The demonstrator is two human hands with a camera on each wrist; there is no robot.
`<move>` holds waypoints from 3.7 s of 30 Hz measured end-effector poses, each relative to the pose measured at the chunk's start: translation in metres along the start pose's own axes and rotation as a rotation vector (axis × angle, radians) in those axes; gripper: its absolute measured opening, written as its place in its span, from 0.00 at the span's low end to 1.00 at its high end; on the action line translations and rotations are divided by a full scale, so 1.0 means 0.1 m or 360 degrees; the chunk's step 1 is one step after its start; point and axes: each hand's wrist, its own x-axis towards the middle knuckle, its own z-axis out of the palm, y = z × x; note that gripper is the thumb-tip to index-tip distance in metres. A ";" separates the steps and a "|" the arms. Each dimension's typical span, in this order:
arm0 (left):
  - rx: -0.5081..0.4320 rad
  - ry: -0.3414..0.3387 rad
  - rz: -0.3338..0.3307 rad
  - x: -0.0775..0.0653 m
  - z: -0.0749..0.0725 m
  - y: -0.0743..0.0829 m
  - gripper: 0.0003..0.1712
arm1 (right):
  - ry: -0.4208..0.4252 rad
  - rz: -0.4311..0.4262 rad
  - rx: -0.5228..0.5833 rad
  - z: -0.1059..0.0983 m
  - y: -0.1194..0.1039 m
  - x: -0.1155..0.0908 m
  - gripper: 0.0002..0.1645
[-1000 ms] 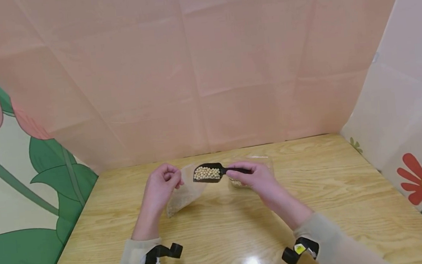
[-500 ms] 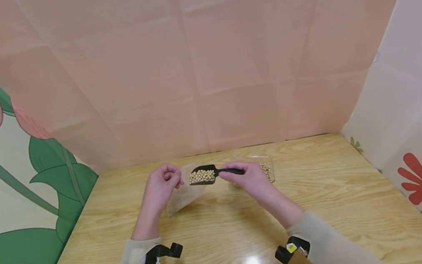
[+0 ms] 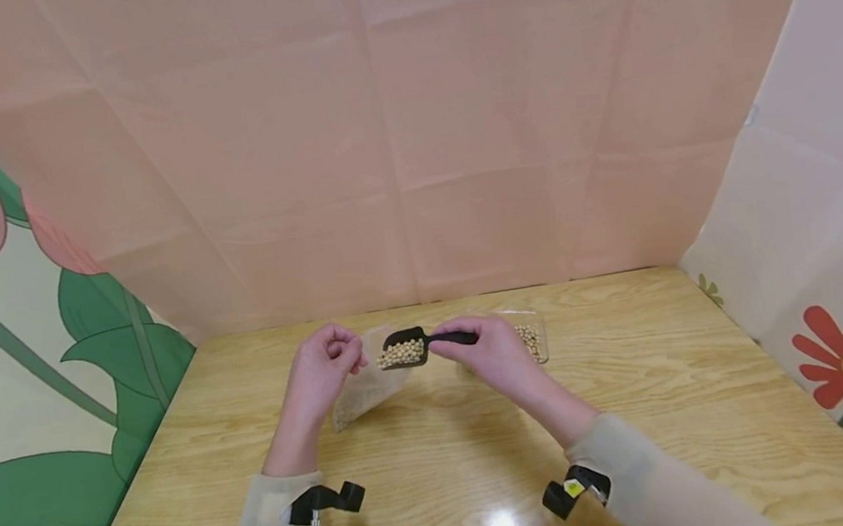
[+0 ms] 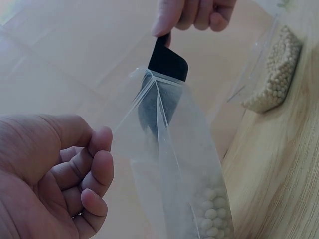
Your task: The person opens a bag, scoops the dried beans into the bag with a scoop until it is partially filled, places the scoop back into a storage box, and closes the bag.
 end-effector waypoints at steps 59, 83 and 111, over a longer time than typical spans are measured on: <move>0.0019 -0.0027 -0.0007 0.00 -0.02 0.00 0.03 | 0.0072 -0.0104 -0.0333 -0.90 -0.12 -0.21 0.25; 0.0018 -0.0035 -0.0017 -0.02 -0.01 0.01 0.04 | 0.0075 -0.0155 -0.0807 -1.49 0.23 -0.20 0.24; 0.0011 -0.0055 -0.0027 -0.01 0.01 0.01 0.03 | -0.0192 -0.0084 -0.0992 -1.62 0.41 0.00 0.18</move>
